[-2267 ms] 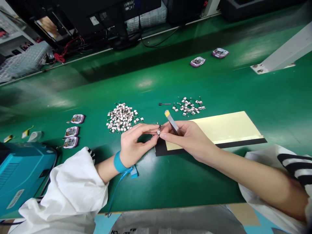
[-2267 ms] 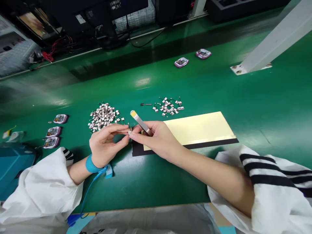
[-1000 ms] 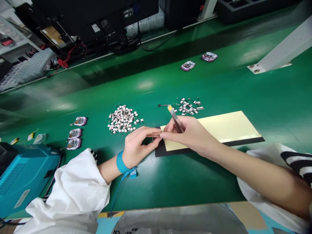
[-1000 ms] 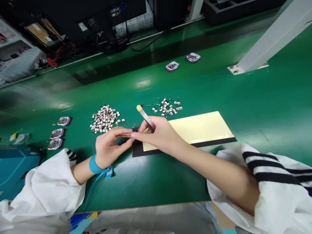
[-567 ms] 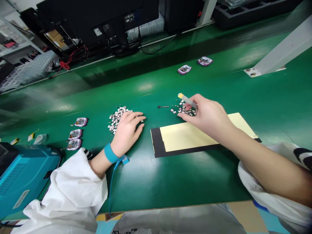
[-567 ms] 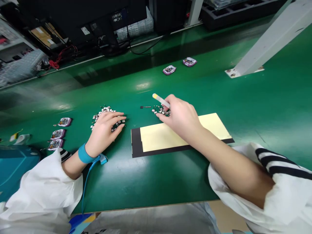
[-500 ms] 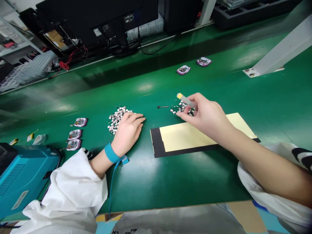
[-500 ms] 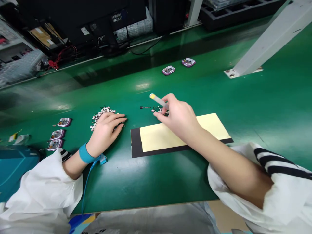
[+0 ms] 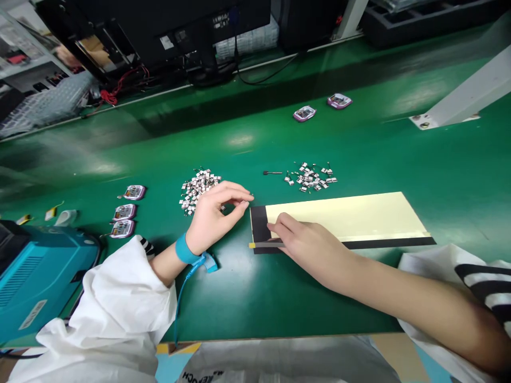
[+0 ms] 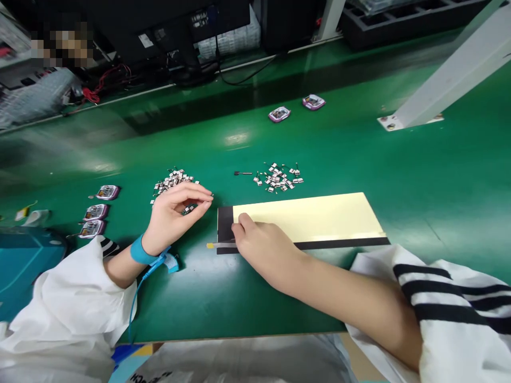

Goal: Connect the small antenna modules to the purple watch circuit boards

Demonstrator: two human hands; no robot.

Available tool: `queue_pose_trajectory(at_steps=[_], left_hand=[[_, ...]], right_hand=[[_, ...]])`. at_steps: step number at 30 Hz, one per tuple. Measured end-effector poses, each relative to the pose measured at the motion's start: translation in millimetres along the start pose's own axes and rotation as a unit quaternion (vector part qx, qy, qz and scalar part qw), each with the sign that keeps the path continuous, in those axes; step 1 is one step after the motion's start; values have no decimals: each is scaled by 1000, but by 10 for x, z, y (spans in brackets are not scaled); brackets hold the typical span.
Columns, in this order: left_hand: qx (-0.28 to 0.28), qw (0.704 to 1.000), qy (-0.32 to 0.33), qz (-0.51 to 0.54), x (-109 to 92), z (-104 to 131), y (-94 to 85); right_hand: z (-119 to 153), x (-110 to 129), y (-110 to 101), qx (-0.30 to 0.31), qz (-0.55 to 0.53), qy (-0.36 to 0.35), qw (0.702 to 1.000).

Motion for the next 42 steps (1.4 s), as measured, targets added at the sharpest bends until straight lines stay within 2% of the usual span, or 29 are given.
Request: queue_pose_trajectory(at_steps=[3, 5, 8, 12, 14, 18, 20, 22, 29, 36, 42], left_hand=[[6, 991, -42, 124, 86, 10, 56], [24, 984, -63, 165, 116, 10, 110], [50, 980, -72, 176, 110, 8, 169], [50, 987, -33, 147, 39, 27, 181], [37, 991, -15, 126, 6, 54, 180], [-12, 992, -7, 127, -43, 133, 171], [-35, 994, 8, 106, -111, 169, 157], [-50, 996, 33, 64, -202, 194, 142], [-66, 992, 93, -55, -384, 217, 106], [-68, 988, 112, -79, -420, 222, 102], [-63, 986, 119, -99, -458, 222, 115]], right_hand=[[-1, 30, 18, 9, -12, -8, 1000], [-16, 2, 3, 3, -62, -7, 998], [-53, -144, -34, -25, -201, 24, 979], [-81, -371, -24, -48, -331, 83, 939], [-75, -450, -30, -67, -416, 95, 902], [-43, -526, -41, -116, -608, 100, 779], [-30, -514, -57, -135, -647, 98, 744], [-27, -475, -73, -144, -668, 85, 725], [-23, -417, -75, -140, -674, 62, 723], [-40, -387, -64, -136, -692, 48, 707], [-33, -398, -67, -145, -653, 74, 740]])
Point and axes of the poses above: each hand's wrist, its own z-axis away from the middle knuckle, its own y-axis out of the palm, x = y × z, the point moved 9 cm from there along -z, towards the middle knuckle, and after that the axes turned 8 degrees about x, right-handed, at the moved point
